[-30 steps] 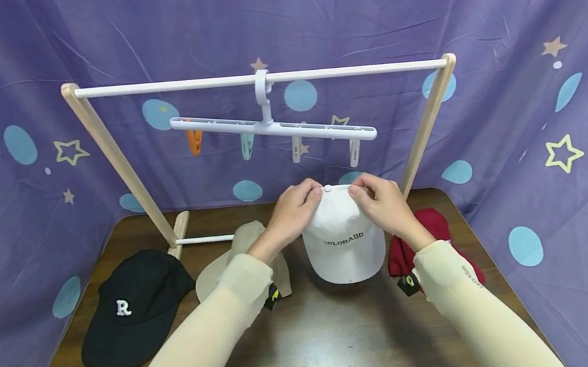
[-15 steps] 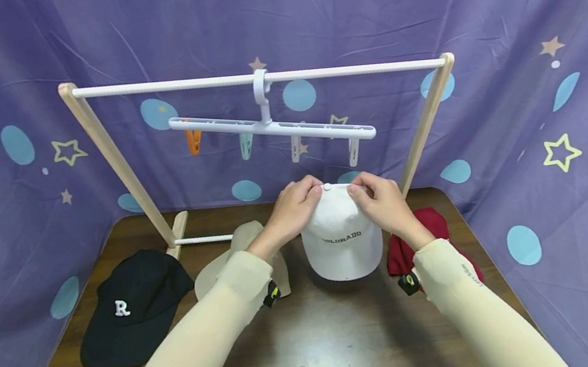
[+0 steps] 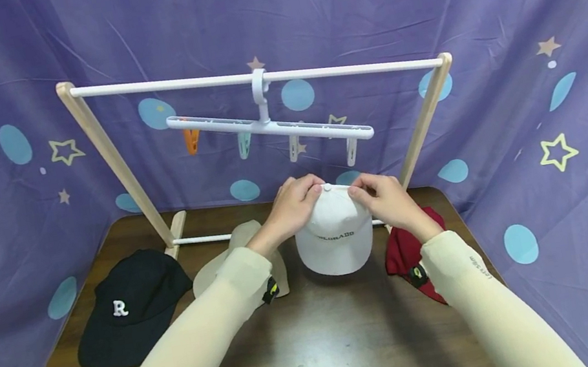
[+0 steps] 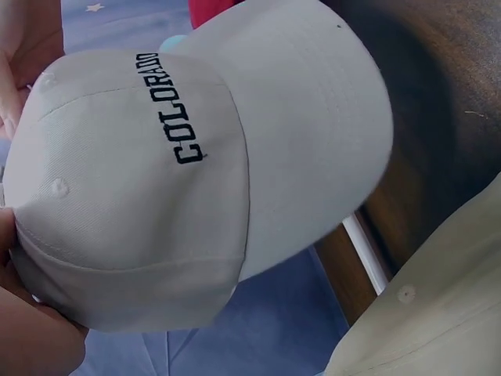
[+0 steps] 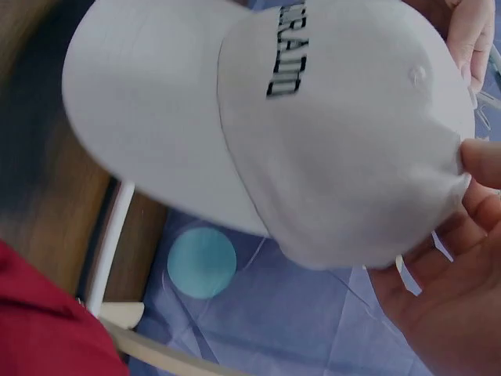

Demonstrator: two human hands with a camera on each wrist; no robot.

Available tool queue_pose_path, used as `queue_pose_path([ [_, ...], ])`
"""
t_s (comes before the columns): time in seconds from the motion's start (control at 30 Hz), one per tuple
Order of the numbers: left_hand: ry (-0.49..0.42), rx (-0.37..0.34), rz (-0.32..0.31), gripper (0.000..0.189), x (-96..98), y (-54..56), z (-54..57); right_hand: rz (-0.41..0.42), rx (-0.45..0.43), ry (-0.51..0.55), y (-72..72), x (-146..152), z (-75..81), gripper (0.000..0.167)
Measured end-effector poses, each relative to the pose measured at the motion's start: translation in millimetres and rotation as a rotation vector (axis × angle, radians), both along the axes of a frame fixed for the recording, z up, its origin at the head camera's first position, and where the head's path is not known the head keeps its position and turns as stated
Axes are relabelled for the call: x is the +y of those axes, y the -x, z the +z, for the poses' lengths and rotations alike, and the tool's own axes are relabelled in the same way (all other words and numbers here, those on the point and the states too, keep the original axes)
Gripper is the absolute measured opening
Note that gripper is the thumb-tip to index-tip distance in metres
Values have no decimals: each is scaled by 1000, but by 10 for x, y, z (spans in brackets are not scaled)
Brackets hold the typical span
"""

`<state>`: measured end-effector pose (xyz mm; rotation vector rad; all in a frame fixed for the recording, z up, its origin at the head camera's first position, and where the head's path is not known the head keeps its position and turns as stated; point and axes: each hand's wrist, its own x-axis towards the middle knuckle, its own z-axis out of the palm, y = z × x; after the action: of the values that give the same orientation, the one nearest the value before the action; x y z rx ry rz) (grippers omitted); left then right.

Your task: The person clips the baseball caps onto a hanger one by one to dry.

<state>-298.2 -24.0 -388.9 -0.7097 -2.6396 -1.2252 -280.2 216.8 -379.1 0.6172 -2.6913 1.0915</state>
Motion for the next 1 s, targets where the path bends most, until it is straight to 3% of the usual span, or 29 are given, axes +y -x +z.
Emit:
queue_pose_path([
  [0.4,46,49,-29,26,43,57,65,69,-121,-119,83,108,165,21],
  [1.0,27,20,-16,26,128,124,150,72,-64,-230,188,187,301,17],
])
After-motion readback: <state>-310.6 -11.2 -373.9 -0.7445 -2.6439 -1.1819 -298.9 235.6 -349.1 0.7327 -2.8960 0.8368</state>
